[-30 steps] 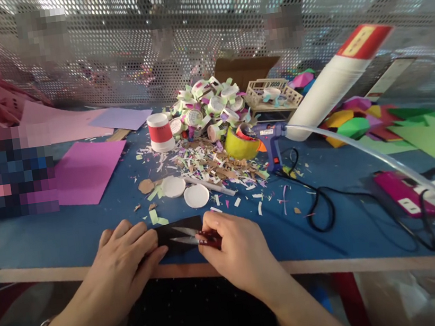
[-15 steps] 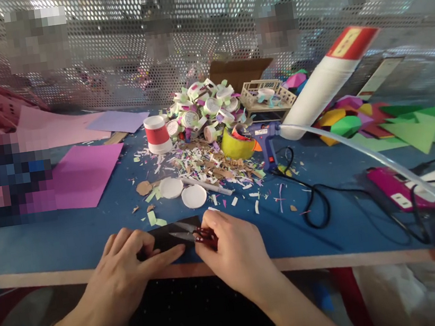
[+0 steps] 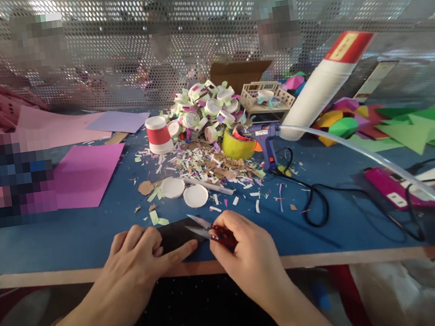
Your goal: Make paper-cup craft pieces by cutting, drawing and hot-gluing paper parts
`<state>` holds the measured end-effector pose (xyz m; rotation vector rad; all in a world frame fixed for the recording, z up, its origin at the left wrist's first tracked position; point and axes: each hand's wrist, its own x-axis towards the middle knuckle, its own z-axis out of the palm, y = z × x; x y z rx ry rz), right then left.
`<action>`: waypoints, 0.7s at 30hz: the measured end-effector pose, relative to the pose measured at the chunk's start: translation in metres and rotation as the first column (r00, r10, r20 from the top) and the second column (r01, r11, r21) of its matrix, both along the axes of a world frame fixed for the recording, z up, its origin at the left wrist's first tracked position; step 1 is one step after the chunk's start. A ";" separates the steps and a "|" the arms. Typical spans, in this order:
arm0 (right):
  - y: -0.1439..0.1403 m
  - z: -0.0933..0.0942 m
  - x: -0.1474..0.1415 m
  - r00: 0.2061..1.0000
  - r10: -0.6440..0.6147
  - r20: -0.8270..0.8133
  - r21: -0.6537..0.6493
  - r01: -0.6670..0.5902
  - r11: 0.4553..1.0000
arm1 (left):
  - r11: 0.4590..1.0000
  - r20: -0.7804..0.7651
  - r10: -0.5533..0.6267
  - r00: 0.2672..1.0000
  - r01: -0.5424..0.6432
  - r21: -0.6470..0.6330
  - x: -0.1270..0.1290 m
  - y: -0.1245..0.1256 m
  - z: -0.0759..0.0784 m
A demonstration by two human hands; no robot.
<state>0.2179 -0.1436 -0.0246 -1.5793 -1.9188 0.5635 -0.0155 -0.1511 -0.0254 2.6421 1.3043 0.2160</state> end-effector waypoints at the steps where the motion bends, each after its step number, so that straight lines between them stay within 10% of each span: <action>1: -0.002 0.001 0.001 1.000 0.014 -0.022 0.004 -0.014 1.000 | 1.000 -0.005 -0.009 1.000 0.009 -0.001 0.000 0.001 0.000; 21: -0.014 -0.003 0.009 0.983 0.179 0.023 0.116 -0.181 0.977 | 0.962 -0.194 -0.237 0.952 0.257 0.087 0.008 0.026 0.021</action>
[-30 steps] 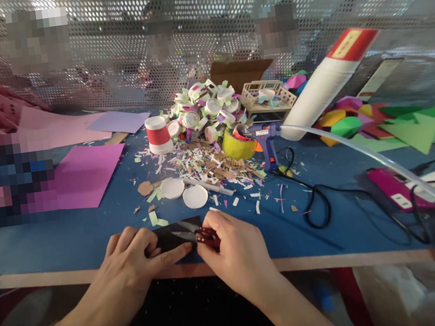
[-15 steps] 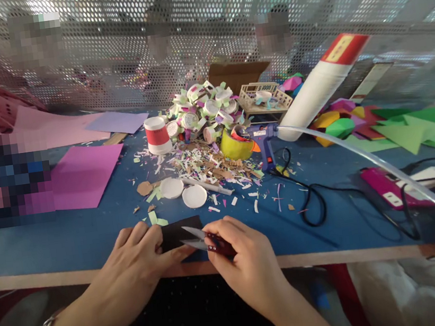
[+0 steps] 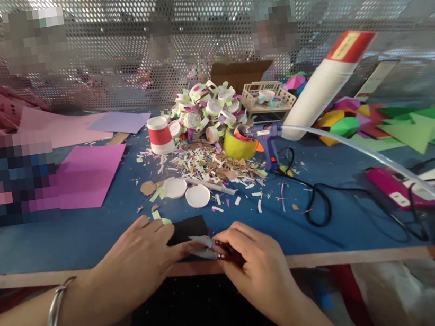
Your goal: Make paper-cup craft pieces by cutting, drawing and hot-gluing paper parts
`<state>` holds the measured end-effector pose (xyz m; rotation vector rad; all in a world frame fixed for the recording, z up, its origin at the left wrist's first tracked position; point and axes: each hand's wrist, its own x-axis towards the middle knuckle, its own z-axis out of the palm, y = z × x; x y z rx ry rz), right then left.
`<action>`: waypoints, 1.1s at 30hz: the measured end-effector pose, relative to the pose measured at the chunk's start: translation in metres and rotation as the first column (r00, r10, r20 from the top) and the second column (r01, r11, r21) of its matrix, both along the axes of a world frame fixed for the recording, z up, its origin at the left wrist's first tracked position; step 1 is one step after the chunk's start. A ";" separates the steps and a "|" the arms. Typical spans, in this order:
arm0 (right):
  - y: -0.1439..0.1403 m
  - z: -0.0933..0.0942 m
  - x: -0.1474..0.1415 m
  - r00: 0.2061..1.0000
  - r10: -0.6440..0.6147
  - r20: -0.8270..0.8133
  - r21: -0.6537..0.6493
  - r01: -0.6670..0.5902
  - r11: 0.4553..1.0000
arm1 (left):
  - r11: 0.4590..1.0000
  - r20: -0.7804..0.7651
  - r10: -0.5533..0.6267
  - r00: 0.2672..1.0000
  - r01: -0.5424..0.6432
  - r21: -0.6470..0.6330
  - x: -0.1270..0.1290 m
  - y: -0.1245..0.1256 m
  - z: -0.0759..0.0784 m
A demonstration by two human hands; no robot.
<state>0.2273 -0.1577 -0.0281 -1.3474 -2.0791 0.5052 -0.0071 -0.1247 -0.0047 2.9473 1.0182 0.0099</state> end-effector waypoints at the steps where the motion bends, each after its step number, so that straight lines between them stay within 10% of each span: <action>1: 0.000 0.000 0.000 1.000 -0.009 -0.010 0.015 0.009 1.000 | 1.000 -0.020 -0.001 1.000 0.001 -0.008 0.001 0.000 0.001; 21: -0.001 0.003 0.037 0.997 -0.066 0.032 -0.045 0.067 0.997 | 0.903 0.259 0.292 0.921 -0.177 -0.391 0.009 0.009 0.002; 33: 0.001 -0.001 0.045 0.983 0.090 0.162 0.064 -0.102 0.993 | 0.868 0.375 0.226 0.899 -0.011 -0.497 0.003 0.018 -0.001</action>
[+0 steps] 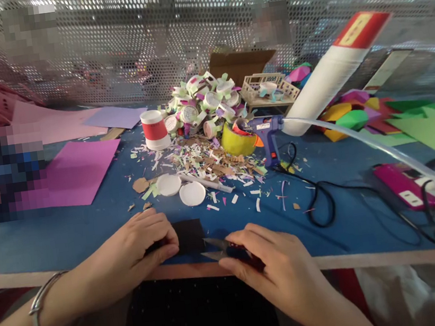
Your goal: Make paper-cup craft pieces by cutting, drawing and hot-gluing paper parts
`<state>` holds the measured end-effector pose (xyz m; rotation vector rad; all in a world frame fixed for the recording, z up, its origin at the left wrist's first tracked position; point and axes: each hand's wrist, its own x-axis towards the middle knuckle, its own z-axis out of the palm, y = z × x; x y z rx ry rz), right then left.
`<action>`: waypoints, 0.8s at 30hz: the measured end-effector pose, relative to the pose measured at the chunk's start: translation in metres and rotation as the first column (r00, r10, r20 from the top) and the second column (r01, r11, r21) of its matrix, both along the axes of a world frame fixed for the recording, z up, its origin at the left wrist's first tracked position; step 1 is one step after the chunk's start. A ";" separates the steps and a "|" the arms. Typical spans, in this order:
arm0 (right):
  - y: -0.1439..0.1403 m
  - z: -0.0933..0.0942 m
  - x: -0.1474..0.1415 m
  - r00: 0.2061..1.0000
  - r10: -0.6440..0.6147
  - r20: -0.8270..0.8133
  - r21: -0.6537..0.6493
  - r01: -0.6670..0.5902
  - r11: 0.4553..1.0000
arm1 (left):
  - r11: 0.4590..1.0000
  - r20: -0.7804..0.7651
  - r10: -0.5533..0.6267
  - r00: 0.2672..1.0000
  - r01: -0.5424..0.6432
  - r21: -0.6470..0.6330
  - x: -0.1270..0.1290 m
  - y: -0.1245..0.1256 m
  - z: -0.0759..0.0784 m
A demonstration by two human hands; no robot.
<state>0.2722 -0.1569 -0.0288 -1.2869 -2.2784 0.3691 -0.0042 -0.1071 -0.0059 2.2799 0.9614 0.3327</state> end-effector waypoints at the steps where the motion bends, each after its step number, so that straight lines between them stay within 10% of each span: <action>1: -0.001 0.000 0.000 1.000 0.007 0.010 0.018 -0.007 1.000 | 1.000 0.001 -0.003 1.000 0.003 -0.007 0.001 0.000 0.001; 12: -0.020 -0.010 -0.001 0.990 -0.023 0.138 0.238 -0.011 0.971 | 0.988 -0.043 -0.095 0.995 0.099 0.117 0.008 -0.006 -0.003; 24: -0.028 -0.020 -0.001 0.963 -0.059 0.263 0.364 -0.043 0.930 | 0.814 -0.265 -0.313 0.912 0.401 0.421 -0.001 0.014 -0.008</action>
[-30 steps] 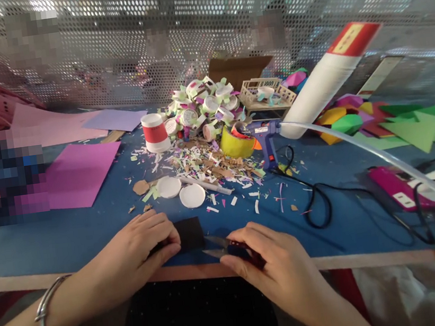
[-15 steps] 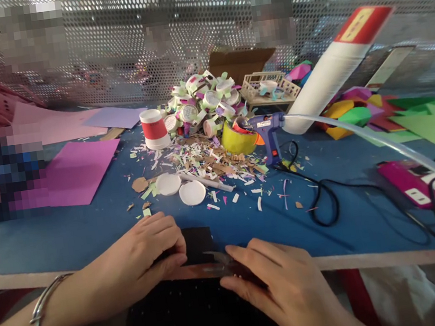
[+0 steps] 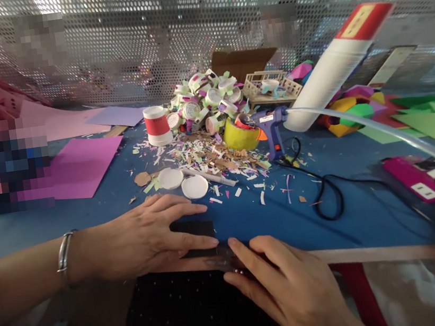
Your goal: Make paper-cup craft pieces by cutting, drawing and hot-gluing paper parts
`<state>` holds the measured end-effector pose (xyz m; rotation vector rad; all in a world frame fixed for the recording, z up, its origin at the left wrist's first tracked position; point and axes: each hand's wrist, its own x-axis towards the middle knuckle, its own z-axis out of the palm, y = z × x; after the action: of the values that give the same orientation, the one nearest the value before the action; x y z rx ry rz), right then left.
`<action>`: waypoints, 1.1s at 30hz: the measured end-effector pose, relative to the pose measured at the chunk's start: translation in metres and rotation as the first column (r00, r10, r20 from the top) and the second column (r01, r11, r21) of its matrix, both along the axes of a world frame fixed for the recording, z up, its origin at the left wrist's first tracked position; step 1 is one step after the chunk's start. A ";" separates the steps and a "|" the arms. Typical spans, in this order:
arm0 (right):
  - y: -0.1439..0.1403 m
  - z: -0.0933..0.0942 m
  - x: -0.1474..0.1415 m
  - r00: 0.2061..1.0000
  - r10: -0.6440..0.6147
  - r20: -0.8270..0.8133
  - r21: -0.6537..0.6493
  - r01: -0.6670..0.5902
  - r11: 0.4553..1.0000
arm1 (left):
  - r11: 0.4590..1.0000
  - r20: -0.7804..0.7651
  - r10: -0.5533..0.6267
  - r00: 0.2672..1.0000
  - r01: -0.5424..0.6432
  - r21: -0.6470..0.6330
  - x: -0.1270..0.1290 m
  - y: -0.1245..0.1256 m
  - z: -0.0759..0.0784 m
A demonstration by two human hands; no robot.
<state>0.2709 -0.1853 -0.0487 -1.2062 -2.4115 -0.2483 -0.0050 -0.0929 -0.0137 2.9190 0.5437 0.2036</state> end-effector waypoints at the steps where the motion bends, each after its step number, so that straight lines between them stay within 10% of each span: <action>1: -0.002 -0.001 0.001 1.000 -0.002 0.009 0.003 0.002 1.000 | 1.000 0.003 -0.021 1.000 0.021 0.007 0.000 0.001 -0.001; 33: -0.021 -0.019 0.034 0.990 0.074 -0.120 0.005 -0.074 0.997 | 0.981 0.070 -0.079 0.994 0.090 -0.170 -0.001 0.007 -0.006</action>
<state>0.3048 -0.2066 -0.0677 -1.0959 -2.3460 -0.1498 -0.0056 -0.0854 -0.0197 2.7502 0.4042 0.2252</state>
